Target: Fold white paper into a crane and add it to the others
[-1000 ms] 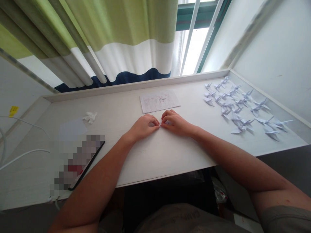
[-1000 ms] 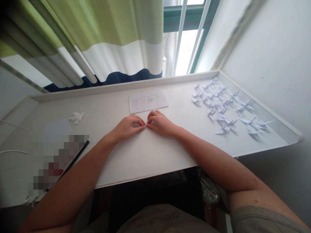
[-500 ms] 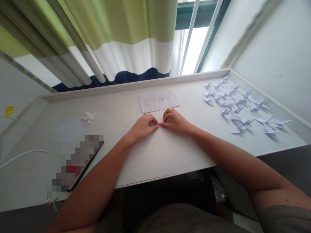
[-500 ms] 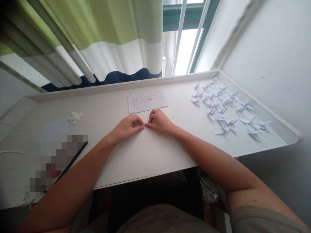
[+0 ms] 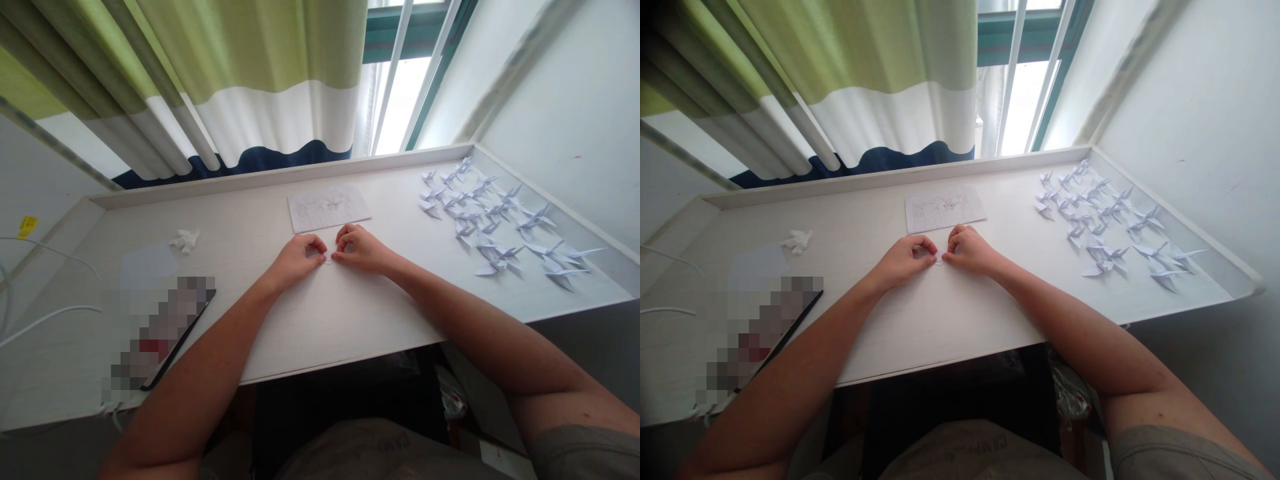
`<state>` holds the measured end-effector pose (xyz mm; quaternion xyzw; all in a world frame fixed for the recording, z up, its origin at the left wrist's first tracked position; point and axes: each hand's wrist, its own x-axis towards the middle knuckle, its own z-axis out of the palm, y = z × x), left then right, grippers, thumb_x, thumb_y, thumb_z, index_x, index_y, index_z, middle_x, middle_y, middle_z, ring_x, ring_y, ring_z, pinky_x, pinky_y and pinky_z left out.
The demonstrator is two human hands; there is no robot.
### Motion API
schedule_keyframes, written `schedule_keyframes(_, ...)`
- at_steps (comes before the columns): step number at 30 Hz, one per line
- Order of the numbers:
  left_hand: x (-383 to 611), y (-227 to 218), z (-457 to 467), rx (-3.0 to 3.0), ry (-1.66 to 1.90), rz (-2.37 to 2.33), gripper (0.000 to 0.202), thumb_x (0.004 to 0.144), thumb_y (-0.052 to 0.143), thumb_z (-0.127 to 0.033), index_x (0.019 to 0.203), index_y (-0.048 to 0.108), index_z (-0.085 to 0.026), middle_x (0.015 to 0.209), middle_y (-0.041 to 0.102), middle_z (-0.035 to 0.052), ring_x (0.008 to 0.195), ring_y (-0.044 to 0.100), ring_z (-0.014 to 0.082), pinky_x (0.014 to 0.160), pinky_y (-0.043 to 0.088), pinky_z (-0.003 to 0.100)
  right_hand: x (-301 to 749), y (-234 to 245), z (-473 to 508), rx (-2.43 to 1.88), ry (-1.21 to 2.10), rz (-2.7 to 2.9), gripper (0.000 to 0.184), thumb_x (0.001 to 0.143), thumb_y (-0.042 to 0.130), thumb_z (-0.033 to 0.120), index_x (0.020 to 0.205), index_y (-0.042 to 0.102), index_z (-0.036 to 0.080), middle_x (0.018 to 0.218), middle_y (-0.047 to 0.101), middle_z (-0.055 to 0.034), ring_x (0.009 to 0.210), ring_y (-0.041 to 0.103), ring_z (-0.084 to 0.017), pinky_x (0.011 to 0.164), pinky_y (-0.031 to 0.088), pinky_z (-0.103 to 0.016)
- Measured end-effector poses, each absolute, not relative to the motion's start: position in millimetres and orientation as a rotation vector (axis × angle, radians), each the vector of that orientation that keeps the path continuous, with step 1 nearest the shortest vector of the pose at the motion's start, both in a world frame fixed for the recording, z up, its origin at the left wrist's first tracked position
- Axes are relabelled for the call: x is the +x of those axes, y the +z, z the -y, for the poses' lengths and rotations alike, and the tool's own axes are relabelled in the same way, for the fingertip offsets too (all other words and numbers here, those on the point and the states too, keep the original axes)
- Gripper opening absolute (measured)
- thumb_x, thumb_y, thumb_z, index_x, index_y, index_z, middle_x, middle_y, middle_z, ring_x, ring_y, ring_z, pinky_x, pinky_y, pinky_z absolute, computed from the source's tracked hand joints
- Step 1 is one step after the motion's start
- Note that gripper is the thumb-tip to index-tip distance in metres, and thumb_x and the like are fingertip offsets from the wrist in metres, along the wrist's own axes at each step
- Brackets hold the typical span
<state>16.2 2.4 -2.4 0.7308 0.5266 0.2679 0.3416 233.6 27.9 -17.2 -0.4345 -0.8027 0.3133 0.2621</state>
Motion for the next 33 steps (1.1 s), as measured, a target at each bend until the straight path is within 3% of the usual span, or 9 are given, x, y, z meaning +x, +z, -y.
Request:
schedule_keyframes(5,18,-1,-2,1.862,0.701,-1.379,0.009,0.08,0.073,-0.026,0.086,0.073,-0.02,0.092,0.075,0.0043,0.09,0.066,0.0228,0.085,0.051,0.036,237,-13,-27,-1.223,0.859,2.183,0.01,0.08,0.078,0.024,0.087,0.073,0.019,0.11,0.066,-0.0109,0.108,0.063,-0.028,0.1,0.05,-0.043)
schedule_keyframes(15,18,-3,-3,1.829,0.76,-1.362,0.01,0.079,0.077,-0.026,0.087,0.076,-0.02,0.091,0.077,0.0044,0.087,0.067,0.0211,0.087,0.053,0.036,255,-4,-26,-1.144,0.972,2.316,0.031,0.086,0.074,0.021,0.116,0.075,0.023,0.131,0.063,-0.0117,0.13,0.059,-0.032,0.117,0.046,-0.052)
schedule_keyframes(20,16,-4,-3,1.823,0.753,-1.348,0.012,0.08,0.079,-0.028,0.087,0.077,-0.019,0.088,0.077,0.0041,0.08,0.066,0.0195,0.083,0.054,0.035,271,3,-28,-0.962,1.119,2.364,0.047,0.079,0.079,0.017,0.125,0.075,0.025,0.14,0.061,-0.0102,0.132,0.06,-0.03,0.119,0.046,-0.048)
schedule_keyframes(24,17,-2,-2,1.862,0.752,-1.379,0.01,0.079,0.08,-0.029,0.084,0.078,-0.02,0.085,0.076,0.0035,0.081,0.065,0.0199,0.083,0.053,0.035,268,1,-26,-0.929,1.009,2.354,0.036,0.08,0.072,0.01,0.111,0.08,0.025,0.134,0.065,-0.0095,0.132,0.059,-0.03,0.116,0.047,-0.049)
schedule_keyframes(28,17,0,-2,1.848,0.736,-1.372,0.01,0.08,0.079,-0.029,0.079,0.076,-0.02,0.08,0.075,0.0028,0.076,0.064,0.0186,0.08,0.053,0.034,256,-6,-24,-0.939,0.867,2.352,0.011,0.09,0.071,0.021,0.093,0.081,0.023,0.122,0.07,-0.0103,0.122,0.062,-0.029,0.11,0.049,-0.049)
schedule_keyframes(33,13,-2,-5,1.8,0.796,-1.359,0.014,0.086,0.072,-0.029,0.095,0.076,-0.019,0.084,0.075,0.0034,0.076,0.065,0.0174,0.079,0.053,0.033,248,-11,-25,-0.969,0.819,2.324,0.009,0.09,0.073,0.021,0.083,0.08,0.021,0.108,0.073,-0.0095,0.107,0.065,-0.027,0.101,0.051,-0.045)
